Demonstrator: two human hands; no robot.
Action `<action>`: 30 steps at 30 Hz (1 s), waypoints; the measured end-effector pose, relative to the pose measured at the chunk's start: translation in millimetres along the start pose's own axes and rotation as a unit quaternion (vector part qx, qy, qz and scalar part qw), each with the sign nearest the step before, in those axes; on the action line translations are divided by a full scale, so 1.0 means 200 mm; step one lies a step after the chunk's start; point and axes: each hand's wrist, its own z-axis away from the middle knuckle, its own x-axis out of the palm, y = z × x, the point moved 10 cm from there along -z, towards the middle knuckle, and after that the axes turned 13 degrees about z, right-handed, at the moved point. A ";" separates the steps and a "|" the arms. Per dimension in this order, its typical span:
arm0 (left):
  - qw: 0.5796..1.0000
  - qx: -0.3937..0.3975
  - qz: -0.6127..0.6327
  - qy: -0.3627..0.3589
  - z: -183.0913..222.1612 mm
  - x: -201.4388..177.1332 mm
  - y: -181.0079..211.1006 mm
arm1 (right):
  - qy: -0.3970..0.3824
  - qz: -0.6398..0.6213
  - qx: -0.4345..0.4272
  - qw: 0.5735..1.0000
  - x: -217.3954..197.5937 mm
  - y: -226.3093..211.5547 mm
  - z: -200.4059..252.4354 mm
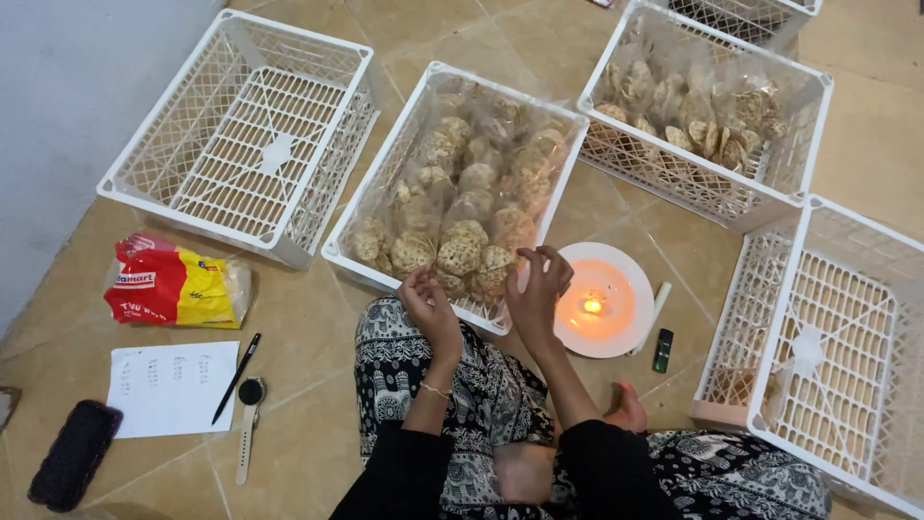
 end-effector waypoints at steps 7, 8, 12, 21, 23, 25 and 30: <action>0.997 -0.003 0.048 0.058 0.01 -0.06 -0.02 | 0.000 -0.083 -0.134 0.987 0.23 -0.26 0.08; 0.995 -0.014 0.061 0.072 0.01 -0.07 -0.03 | -0.054 -0.125 -0.116 0.984 0.27 -0.30 0.07; 0.992 -0.023 0.082 0.090 0.00 -0.09 0.00 | -0.167 -0.195 -0.103 0.961 0.39 -0.44 0.05; 0.987 -0.038 0.087 0.130 0.02 -0.13 0.07 | -0.248 -0.194 -0.132 0.940 0.52 -0.60 0.07; 0.986 -0.045 0.097 0.131 0.02 -0.12 0.05 | -0.267 -0.215 -0.111 0.933 0.61 -0.56 0.08; 0.984 -0.052 0.106 0.133 0.02 -0.12 0.03 | -0.286 -0.235 -0.089 0.925 0.62 -0.54 0.09; 0.987 -0.024 0.092 0.131 0.00 -0.13 0.03 | -0.321 -0.253 -0.062 0.910 0.55 -0.51 0.11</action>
